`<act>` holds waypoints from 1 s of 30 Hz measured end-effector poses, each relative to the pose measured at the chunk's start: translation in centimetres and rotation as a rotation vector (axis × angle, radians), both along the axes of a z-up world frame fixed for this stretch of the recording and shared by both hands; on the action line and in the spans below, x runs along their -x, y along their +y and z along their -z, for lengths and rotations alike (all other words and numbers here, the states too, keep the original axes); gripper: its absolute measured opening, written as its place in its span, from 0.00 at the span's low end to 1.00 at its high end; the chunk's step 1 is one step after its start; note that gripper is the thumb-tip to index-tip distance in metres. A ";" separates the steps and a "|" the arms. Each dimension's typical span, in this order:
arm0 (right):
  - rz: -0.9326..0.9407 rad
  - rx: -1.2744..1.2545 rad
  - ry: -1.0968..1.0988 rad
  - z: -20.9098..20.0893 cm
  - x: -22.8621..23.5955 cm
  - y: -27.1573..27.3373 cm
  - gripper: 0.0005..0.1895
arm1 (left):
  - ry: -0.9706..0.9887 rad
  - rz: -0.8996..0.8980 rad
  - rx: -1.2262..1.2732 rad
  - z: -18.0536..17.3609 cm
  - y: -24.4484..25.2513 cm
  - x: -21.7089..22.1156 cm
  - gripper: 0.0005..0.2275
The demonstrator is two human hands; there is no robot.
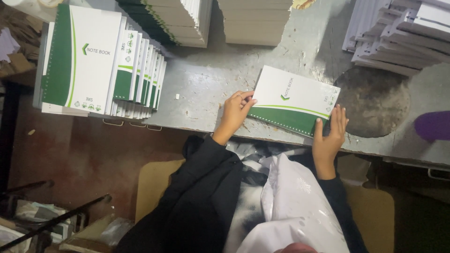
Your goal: The person inserts a printed cover sheet into a spiral-bound notebook, closes it, and stacks it with others. The person repeats this process multiple times, handling notebook covers and bound pages by hand.
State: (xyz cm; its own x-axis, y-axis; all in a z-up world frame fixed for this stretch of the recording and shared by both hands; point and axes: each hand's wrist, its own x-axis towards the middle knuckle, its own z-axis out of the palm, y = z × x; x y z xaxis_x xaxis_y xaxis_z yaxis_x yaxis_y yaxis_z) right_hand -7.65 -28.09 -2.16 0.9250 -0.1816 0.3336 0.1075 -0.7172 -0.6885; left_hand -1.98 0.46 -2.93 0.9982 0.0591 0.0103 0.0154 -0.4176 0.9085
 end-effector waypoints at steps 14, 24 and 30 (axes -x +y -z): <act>0.116 -0.210 0.045 -2.6 3.9 0.8 0.31 | 0.140 -0.030 0.027 -7.2 -0.4 2.4 0.21; 0.105 -0.187 0.081 -3.9 4.9 1.6 0.30 | 0.253 -0.057 0.225 -7.7 -0.6 2.6 0.27; 0.118 -0.075 0.071 -0.6 5.4 0.3 0.22 | 0.204 -0.081 0.198 -5.5 -1.0 2.7 0.24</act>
